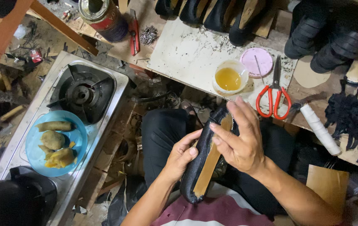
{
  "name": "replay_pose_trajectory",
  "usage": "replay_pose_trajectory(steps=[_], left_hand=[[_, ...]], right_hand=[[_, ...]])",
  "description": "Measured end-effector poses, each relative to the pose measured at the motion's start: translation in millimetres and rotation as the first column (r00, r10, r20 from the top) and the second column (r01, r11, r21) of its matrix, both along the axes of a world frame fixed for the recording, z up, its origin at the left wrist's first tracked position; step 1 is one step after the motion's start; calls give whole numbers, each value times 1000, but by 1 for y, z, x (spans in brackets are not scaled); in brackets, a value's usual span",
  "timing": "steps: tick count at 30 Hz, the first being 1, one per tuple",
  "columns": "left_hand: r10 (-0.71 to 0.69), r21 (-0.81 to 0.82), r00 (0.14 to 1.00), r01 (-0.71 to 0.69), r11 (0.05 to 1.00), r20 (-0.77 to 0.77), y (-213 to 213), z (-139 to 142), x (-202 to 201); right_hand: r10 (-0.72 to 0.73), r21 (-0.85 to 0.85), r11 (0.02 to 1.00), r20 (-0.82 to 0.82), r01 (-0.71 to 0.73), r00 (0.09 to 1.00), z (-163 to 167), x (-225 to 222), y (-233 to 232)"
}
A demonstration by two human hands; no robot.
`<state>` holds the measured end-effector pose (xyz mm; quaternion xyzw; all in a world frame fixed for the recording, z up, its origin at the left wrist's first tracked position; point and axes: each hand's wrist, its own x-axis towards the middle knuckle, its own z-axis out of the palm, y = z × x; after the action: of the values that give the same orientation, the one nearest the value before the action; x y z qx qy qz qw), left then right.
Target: The person sits on the floor and repeatedly applies a yellow liquid to the sole of a black shoe using their fingers. They dip their fingers into a small container of liquid and spread it across the sole, then place the shoe on a nearby shelf and repeat the process with another shoe.
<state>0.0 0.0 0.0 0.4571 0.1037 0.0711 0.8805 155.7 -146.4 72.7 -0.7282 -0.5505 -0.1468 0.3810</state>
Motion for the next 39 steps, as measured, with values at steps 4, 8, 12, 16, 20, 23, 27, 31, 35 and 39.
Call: replay_pose_trajectory(steps=[4,8,12,16,20,23,27,31,35,39], left_hand=[[25,-40,999,-26,999,-32,-1,-9,-1],[62,-60,996,-66,996,-62,-1,-11,-4],[83,-76,994,-89,993,-78,3,-10,-5],[91,-83,992,-98,992,-85,4,-8,-6],[103,-82,991,-110,990,-90,4,-8,-8],[109,-84,988,-118,989,-106,5,-9,-6],[107,-89,988,-117,989,-108,5,-10,-6],[96,-99,988,-108,989,-122,5,-9,-4],[103,-101,986,-117,988,-131,4,-8,-3],[107,-95,984,-120,988,-140,3,-9,-4]], right_hand=[[104,-45,994,36,-102,994,8,0,0],[-20,-44,999,-148,14,989,4,26,2],[-204,-139,972,-86,191,975,-6,65,8],[-275,-297,913,59,280,960,-17,94,9],[-268,-388,881,62,271,961,-29,109,13],[-248,-393,886,49,247,967,-34,117,15],[-204,-372,908,13,194,979,-40,124,19],[-180,-430,888,3,164,984,-42,128,18],[-88,-368,928,-87,50,992,-44,126,20],[-67,-356,934,-103,26,992,-42,121,22]])
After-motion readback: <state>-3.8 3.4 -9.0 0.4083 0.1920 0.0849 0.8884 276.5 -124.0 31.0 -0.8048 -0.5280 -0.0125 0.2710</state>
